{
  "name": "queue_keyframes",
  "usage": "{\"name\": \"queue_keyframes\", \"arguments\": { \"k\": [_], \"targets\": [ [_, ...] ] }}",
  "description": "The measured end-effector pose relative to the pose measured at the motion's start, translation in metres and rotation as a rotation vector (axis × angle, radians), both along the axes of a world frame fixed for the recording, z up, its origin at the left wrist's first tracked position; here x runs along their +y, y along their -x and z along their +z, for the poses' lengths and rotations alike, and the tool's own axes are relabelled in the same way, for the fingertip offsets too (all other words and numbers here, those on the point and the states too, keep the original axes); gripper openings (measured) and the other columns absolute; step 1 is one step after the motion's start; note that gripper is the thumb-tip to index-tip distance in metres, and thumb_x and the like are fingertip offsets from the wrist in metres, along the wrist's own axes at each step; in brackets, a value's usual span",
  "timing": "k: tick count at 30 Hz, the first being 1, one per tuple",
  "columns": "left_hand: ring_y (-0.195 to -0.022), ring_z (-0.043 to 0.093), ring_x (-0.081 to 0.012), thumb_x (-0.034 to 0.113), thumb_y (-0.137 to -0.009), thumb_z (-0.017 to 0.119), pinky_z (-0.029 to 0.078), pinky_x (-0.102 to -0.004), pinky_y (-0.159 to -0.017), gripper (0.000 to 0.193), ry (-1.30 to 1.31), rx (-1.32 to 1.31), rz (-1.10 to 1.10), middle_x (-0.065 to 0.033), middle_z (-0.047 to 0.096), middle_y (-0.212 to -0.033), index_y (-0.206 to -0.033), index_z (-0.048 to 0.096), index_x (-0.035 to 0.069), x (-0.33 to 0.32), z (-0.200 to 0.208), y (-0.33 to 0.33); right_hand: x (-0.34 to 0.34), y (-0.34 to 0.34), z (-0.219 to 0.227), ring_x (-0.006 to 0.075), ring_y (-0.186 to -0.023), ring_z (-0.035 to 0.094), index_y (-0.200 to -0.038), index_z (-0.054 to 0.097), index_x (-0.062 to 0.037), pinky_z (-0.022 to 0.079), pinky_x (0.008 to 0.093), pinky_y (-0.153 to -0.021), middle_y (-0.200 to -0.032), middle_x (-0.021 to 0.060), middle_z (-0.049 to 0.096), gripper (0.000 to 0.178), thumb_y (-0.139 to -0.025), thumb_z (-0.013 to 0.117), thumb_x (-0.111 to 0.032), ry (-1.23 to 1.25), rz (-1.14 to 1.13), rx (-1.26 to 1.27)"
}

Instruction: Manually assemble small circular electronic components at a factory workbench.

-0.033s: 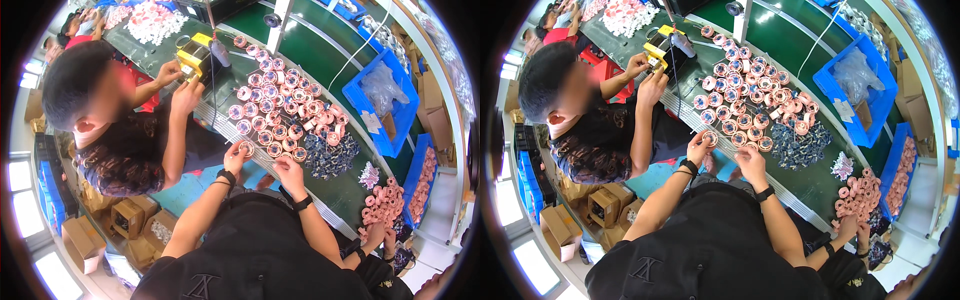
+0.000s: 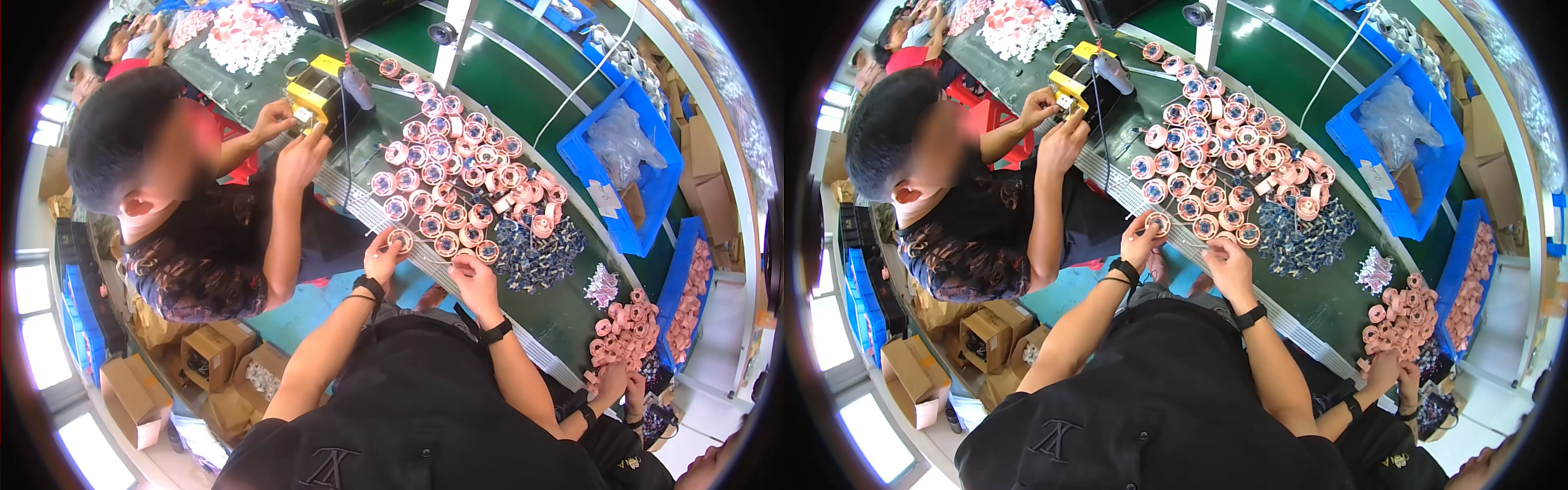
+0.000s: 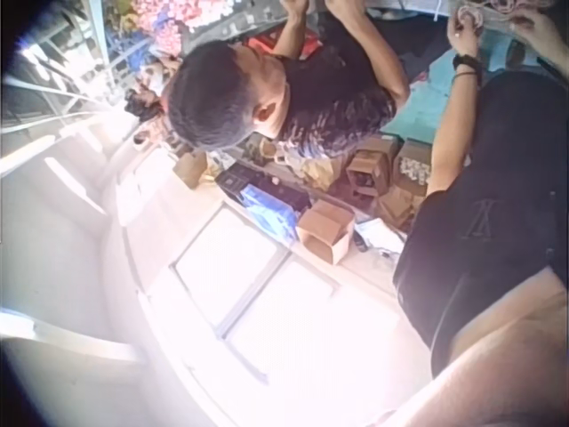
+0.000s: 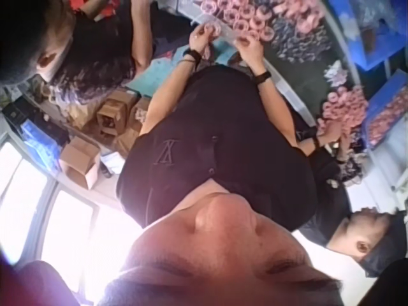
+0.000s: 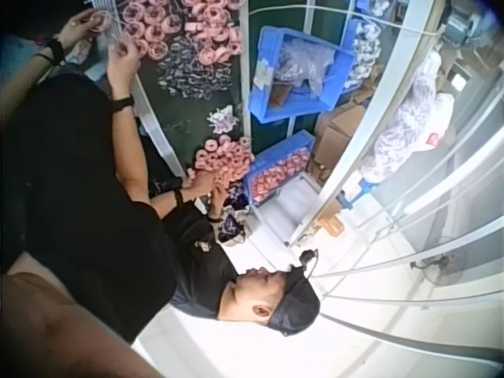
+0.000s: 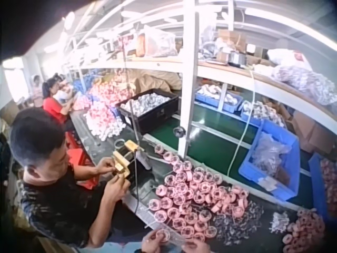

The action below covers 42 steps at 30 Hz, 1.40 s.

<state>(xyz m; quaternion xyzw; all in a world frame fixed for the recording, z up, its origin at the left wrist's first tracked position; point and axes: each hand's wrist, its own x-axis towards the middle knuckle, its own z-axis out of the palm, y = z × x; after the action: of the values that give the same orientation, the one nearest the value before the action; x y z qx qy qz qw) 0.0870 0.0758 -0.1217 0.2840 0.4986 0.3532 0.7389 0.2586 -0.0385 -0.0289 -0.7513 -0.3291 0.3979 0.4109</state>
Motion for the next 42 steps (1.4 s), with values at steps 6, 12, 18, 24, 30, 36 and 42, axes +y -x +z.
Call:
{"name": "queue_keyframes", "arguments": {
  "k": [6, 12, 18, 24, 30, 36, 42],
  "targets": [
    [-0.094, 0.064, -0.0245, 0.002, -0.088, 0.061, 0.059, -0.037, -0.077, 0.051, -0.047, 0.148, 0.04, -0.013, 0.058, -0.11, -0.134, 0.04, -0.002, 0.011, -0.012, -0.015, -0.007, -0.044, -0.003, 0.018, -0.081, 0.069, -0.099, 0.067, -0.0013, 0.053, 0.0284, -0.073, -0.087, 0.0103, 0.071, 0.023, -0.081, 0.069, -0.015, -0.048, -0.165, -0.052],
    [-0.095, 0.063, -0.0211, 0.007, -0.085, 0.065, 0.055, -0.032, -0.079, 0.053, -0.131, 0.253, 0.11, -0.0151, 0.057, -0.118, -0.132, 0.045, -0.003, 0.002, -0.021, -0.032, 0.003, -0.128, -0.02, 0.0311, -0.091, 0.061, -0.103, 0.062, -0.0048, 0.049, 0.0409, -0.081, -0.096, 0.0152, 0.062, 0.031, -0.075, 0.073, -0.016, -0.003, -0.43, -0.713],
    [-0.088, 0.062, -0.0206, 0.022, -0.078, 0.072, 0.05, -0.0332, -0.08, 0.061, -0.371, 0.804, 0.081, -0.018, 0.058, -0.119, -0.128, 0.051, -0.006, -0.01, -0.01, -0.033, 0.009, -0.171, -0.037, 0.0366, -0.1, 0.057, -0.106, 0.06, -0.0063, 0.047, 0.0439, -0.086, -0.103, 0.0178, 0.06, 0.052, -0.067, 0.08, -0.033, 0.195, -0.492, -0.838],
    [-0.083, 0.064, -0.0188, 0.011, -0.078, 0.07, 0.05, -0.0307, -0.074, 0.039, -0.26, 0.569, 0.017, -0.0127, 0.066, -0.096, -0.113, 0.062, -0.004, -0.007, 0.01, -0.032, 0.012, -0.168, -0.028, 0.037, -0.096, 0.059, -0.102, 0.064, -0.0063, 0.047, 0.0449, -0.084, -0.098, 0.0175, 0.062, 0.045, -0.068, 0.078, -0.034, 0.21, -0.448, -0.902],
    [-0.087, 0.066, -0.0196, 0.015, -0.077, 0.072, 0.051, -0.0314, -0.076, 0.051, -0.259, 0.619, -0.071, -0.0161, 0.062, -0.106, -0.12, 0.056, -0.007, -0.009, 0.011, -0.018, -0.008, -0.163, -0.008, 0.0254, -0.084, 0.063, -0.09, 0.066, -0.0026, 0.049, 0.0377, -0.076, -0.092, 0.0108, 0.065, 0.037, -0.078, 0.072, -0.037, 0.042, -0.603, -0.508],
    [-0.094, 0.064, -0.0205, 0.015, -0.078, 0.071, 0.051, -0.0325, -0.081, 0.052, -0.239, 0.622, -0.05, -0.0198, 0.049, -0.126, -0.122, 0.054, -0.008, -0.011, 0.001, -0.018, -0.035, -0.162, -0.002, 0.0232, -0.088, 0.064, -0.109, 0.058, -0.0007, 0.052, 0.0364, -0.081, -0.095, 0.0103, 0.065, 0.034, -0.095, 0.053, -0.031, -0.466, -0.67, 0.606],
    [-0.09, 0.063, -0.0204, 0.013, -0.08, 0.07, 0.051, -0.0327, -0.082, 0.051, -0.292, 0.587, -0.132, -0.0178, 0.046, -0.126, -0.124, 0.054, -0.005, -0.006, -0.013, -0.021, -0.031, -0.141, 0.028, 0.0284, -0.09, 0.064, -0.114, 0.056, -0.0033, 0.054, 0.0379, -0.079, -0.096, 0.0118, 0.065, 0.04, -0.095, 0.052, -0.038, -0.575, -0.543, 0.959]
  ]
}}
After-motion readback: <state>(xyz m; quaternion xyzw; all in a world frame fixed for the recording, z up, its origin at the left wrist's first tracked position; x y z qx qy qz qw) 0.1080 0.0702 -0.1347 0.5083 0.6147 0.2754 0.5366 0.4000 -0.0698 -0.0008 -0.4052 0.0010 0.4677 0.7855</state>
